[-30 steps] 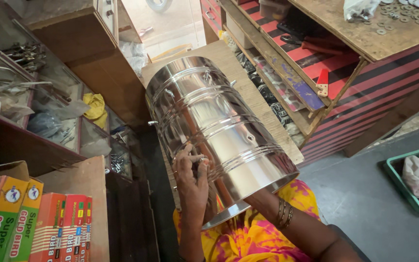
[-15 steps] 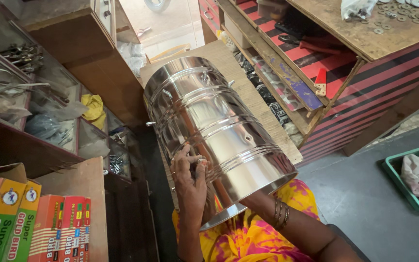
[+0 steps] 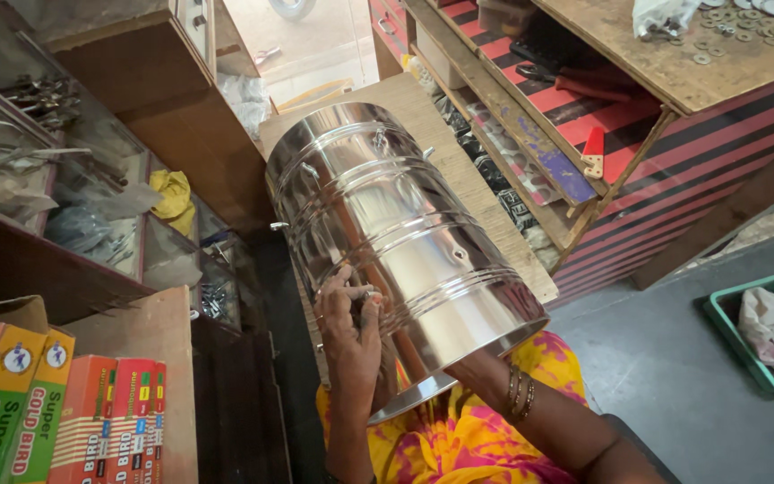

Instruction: The person is assembling a large cylindrical metal container by inserting and tightening bolts into pre-drilled holes. They repeatedly pick up bolts and washers from a nearby surface and secure them into the container's body.

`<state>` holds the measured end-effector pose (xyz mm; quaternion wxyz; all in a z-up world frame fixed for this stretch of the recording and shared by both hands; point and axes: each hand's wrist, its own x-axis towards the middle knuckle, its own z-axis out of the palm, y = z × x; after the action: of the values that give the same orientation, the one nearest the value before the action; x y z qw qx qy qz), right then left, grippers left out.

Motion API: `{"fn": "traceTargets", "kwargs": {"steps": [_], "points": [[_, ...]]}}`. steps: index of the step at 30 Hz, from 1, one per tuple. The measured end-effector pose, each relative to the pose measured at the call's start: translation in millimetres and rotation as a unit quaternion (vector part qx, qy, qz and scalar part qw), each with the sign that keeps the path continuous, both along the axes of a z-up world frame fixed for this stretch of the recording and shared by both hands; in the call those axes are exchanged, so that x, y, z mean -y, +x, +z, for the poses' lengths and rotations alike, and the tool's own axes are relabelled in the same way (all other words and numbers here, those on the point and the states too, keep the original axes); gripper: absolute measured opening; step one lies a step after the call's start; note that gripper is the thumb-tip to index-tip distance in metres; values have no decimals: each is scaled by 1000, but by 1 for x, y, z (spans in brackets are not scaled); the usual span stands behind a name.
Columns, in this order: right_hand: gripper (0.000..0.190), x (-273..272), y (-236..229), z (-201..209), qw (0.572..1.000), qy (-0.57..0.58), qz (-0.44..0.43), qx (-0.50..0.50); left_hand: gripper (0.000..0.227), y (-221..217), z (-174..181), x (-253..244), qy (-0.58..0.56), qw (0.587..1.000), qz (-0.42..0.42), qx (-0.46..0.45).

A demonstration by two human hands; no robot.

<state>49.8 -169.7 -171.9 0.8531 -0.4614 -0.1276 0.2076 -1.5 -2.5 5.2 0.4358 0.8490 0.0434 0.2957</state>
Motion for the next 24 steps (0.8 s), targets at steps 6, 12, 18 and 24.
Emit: {"fn": "traceTargets", "kwargs": {"steps": [6,12,18,24], "points": [[55,4,-8,46,987,-152,23,55,15,-1,2,0,-3,1000,-5,-19],[62,-2,-11,45,995,63,48,-62,16,1,-1,-1,10,1000,-3,11],[45,-7,10,3,984,132,6,-120,17,2,-8,-4,21,1000,-8,2],[41,-6,12,-13,988,133,30,-70,18,4,-15,-5,28,1000,-2,-2]]}}
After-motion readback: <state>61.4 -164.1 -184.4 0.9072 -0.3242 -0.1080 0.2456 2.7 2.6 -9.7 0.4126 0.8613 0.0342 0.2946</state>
